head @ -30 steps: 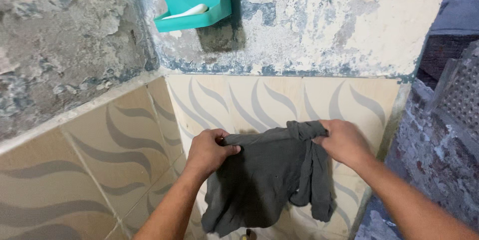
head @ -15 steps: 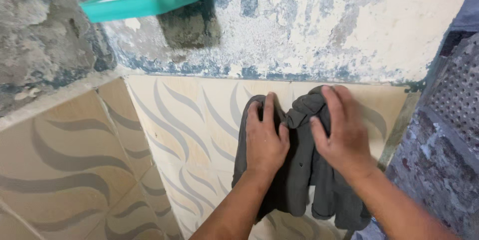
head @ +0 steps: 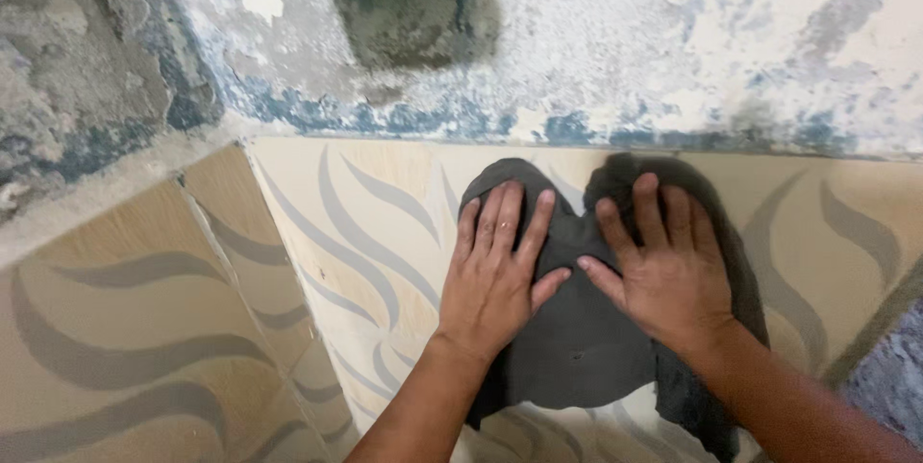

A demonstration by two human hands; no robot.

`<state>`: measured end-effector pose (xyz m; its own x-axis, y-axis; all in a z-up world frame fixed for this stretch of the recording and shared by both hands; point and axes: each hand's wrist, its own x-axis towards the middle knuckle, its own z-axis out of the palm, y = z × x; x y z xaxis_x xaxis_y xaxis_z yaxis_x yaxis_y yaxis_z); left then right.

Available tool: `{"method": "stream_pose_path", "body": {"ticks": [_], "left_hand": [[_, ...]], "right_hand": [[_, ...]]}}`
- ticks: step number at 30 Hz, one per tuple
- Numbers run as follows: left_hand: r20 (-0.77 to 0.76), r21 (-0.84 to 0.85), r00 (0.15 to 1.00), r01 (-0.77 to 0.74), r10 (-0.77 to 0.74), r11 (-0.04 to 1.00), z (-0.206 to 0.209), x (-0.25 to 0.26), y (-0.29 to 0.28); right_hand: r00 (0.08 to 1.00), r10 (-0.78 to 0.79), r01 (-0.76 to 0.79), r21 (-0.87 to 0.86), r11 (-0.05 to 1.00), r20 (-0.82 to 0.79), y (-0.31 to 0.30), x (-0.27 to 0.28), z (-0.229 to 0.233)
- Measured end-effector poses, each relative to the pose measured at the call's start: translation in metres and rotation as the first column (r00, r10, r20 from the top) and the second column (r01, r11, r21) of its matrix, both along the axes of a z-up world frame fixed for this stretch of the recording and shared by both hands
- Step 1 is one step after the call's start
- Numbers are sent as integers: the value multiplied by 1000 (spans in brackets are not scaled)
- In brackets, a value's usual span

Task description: The person wipes the tiled walls of a bathroom using a dark cloth. They scrub the surface of the tiles and the grout lines with both hands, moving the cloth back and forth across the wall.

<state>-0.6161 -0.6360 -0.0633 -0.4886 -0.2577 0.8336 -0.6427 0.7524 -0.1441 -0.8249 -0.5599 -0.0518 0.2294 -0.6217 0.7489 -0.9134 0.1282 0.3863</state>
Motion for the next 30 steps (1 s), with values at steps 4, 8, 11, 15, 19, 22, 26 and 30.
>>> {"method": "stream_pose_path", "body": {"ticks": [4, 8, 11, 15, 19, 22, 26, 30], "left_hand": [[-9, -35, 996, -89, 88, 995, -7, 55, -51], [-8, -13, 985, -172, 172, 985, -19, 107, -98], [-39, 18, 968, -247, 248, 969, -30, 140, -125], [-109, -18, 954, -284, 280, 959, -51, 172, -150], [-145, -17, 962, -237, 232, 971, -58, 183, -155], [-155, 31, 968, -197, 199, 980, -47, 185, -144], [-227, 186, 970, -40, 83, 982, -32, 188, -116], [-249, 268, 964, -20, 89, 963, -22, 181, -99]], "right_hand": [[986, 145, -149, -47, 988, -82, -48, 56, 6], [980, 161, -172, -89, 981, -118, -93, 115, 3], [975, 193, -202, -82, 976, -109, -123, 152, -1], [969, 198, -214, -104, 971, -148, -152, 188, -13], [975, 172, -186, -94, 978, -137, -166, 204, -20], [978, 142, -161, -120, 980, -156, -165, 206, -24], [981, 153, -159, -43, 986, -120, -165, 208, -22], [991, 124, -116, 146, 983, -49, -159, 215, -9]]}}
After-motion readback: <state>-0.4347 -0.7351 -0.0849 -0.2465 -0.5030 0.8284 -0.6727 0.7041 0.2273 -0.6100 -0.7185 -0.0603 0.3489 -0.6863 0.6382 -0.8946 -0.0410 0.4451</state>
